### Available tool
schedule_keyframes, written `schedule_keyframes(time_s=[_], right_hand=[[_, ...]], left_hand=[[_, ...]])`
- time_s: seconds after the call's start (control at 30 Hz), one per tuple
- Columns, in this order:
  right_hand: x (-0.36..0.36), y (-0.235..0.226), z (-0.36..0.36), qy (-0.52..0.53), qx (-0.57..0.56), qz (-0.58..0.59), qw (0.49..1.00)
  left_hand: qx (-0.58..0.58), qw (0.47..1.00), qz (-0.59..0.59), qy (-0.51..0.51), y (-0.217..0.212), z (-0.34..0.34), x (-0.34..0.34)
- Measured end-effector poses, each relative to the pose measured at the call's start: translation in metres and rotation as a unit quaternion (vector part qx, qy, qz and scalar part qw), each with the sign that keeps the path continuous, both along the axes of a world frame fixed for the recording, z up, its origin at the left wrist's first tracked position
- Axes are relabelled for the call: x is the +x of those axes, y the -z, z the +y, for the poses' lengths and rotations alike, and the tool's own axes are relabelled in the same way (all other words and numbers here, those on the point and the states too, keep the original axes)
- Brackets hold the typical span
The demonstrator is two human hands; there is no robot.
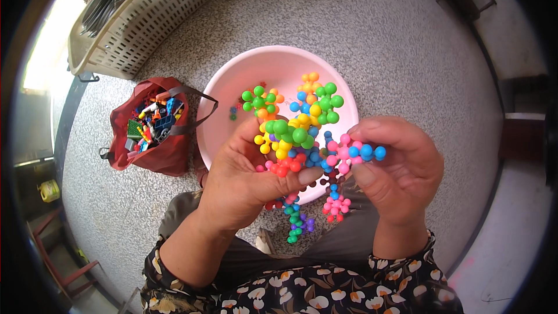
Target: Connecting snowflake-shaped plastic building blocks to form a complex structure.
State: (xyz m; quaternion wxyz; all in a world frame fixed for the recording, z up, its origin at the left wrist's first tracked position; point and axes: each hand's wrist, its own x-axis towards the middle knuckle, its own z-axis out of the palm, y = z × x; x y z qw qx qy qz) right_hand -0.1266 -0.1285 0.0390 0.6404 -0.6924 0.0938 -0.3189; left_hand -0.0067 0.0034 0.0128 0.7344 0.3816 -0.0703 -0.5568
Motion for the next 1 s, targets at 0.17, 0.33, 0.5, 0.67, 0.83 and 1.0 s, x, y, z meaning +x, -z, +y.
schedule_keyframes(time_s=[0.17, 0.33, 0.5, 0.67, 0.83, 1.0], right_hand=[[0.004, -0.001, -0.007, 0.006, -0.225, 0.025, 0.974], [0.004, -0.003, -0.008, 0.004, -0.262, 0.049, 0.964], [0.007, 0.003, -0.008, 0.010, -0.255, 0.048, 0.966], [0.011, 0.008, -0.004, 0.035, -0.220, 0.062, 0.973], [0.013, 0.014, -0.003, 0.037, -0.214, 0.062, 0.974], [0.014, 0.013, -0.001, 0.035, -0.200, 0.072, 0.976]], left_hand=[[-0.021, 1.000, -0.002, -0.021, -0.002, 0.000, -0.002], [0.004, 0.997, -0.056, -0.050, 0.002, -0.003, -0.003], [0.014, 0.993, -0.104, -0.053, 0.008, -0.006, -0.005], [0.024, 0.991, -0.113, -0.064, 0.010, -0.005, -0.003], [0.028, 0.994, -0.092, -0.057, 0.009, -0.006, -0.002], [0.008, 0.995, -0.083, -0.060, 0.012, -0.003, 0.001]])
